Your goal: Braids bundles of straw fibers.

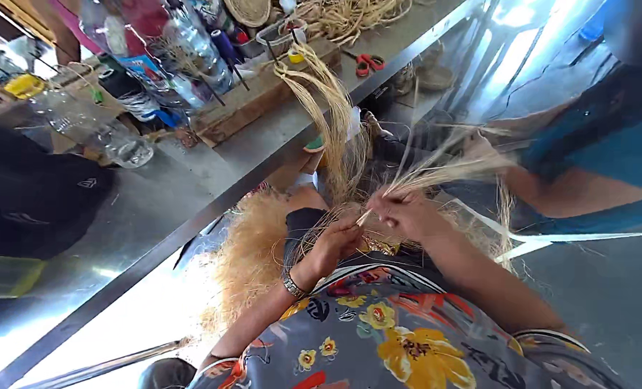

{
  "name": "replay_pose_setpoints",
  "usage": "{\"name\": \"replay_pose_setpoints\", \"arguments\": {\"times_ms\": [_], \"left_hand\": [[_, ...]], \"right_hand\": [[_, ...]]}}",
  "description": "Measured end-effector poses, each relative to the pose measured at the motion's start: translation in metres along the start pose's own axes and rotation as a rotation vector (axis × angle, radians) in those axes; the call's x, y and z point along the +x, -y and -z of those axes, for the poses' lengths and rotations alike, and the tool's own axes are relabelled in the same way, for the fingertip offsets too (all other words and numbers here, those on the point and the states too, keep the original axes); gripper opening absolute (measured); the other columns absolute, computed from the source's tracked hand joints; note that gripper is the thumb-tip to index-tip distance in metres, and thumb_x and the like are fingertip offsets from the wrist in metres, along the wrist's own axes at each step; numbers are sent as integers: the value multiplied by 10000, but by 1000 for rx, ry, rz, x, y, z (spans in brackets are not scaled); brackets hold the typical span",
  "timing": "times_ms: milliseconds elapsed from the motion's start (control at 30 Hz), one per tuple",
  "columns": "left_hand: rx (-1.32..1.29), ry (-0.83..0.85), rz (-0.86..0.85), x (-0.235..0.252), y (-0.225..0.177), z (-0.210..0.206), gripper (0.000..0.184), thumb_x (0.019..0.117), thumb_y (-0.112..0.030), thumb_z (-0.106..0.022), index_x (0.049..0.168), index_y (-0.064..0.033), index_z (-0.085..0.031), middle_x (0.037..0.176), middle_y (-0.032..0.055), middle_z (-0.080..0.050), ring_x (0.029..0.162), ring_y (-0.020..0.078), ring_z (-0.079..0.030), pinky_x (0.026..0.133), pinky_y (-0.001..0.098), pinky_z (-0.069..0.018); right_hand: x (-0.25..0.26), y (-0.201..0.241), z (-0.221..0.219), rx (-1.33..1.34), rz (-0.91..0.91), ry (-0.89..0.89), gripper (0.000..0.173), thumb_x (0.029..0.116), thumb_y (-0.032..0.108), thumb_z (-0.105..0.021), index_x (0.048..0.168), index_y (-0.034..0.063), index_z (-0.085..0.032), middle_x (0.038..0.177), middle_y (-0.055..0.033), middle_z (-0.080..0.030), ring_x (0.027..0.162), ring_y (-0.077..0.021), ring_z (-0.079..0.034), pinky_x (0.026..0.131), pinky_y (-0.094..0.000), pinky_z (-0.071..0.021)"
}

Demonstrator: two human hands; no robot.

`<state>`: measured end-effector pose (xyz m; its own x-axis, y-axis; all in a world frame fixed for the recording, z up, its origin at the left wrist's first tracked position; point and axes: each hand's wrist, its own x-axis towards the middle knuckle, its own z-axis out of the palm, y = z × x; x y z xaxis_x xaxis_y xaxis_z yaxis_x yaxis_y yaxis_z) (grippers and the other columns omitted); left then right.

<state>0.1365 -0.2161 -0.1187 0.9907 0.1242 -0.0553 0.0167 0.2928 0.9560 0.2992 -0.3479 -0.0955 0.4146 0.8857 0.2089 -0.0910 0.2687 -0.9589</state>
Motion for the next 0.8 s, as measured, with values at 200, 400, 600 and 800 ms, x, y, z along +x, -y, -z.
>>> {"name": "replay_pose_setpoints", "arguments": {"times_ms": [200, 400, 600, 800], "left_hand": [[-42, -207, -50, -26, 19, 42, 263, 980, -214, -449, 773, -238, -609, 568, -152, -427, 464, -52, -353, 441, 131, -294], [-146, -543, -128, -41, 7, 61, 337, 1045, -200, -311, 779, -204, -518, 552, -110, -394, 429, -13, -322, 417, 142, -291], [-59, -282, -144, -18, 0, 26, 139, 963, -124, -440, 938, -207, -548, 573, -135, -392, 458, -35, -330, 444, 135, -281], [47, -237, -171, -16, 1, 7, 160, 997, -108, -389, 957, -194, -518, 597, -138, -386, 486, -41, -334, 463, 128, -276]], "right_hand": [[-10, 65, 98, -147, 203, -444, 206, 1028, 120, -542, 928, 200, -704, 772, 116, -715, 643, -12, -653, 626, -217, -585], [-54, 80, 175, -713, 118, -653, 507, 1053, 241, -556, 1509, 73, -411, 1387, -34, -579, 1169, -103, -619, 1021, -306, -518], [-17, 18, 70, -887, -129, 306, 367, 951, 300, -666, 1224, 67, -743, 1228, -124, -711, 1162, -233, -662, 1004, -465, -535], [8, -3, -6, -178, -64, 81, 187, 902, 63, -708, 1080, 15, -741, 886, 13, -721, 746, -34, -658, 722, -234, -586]]}}
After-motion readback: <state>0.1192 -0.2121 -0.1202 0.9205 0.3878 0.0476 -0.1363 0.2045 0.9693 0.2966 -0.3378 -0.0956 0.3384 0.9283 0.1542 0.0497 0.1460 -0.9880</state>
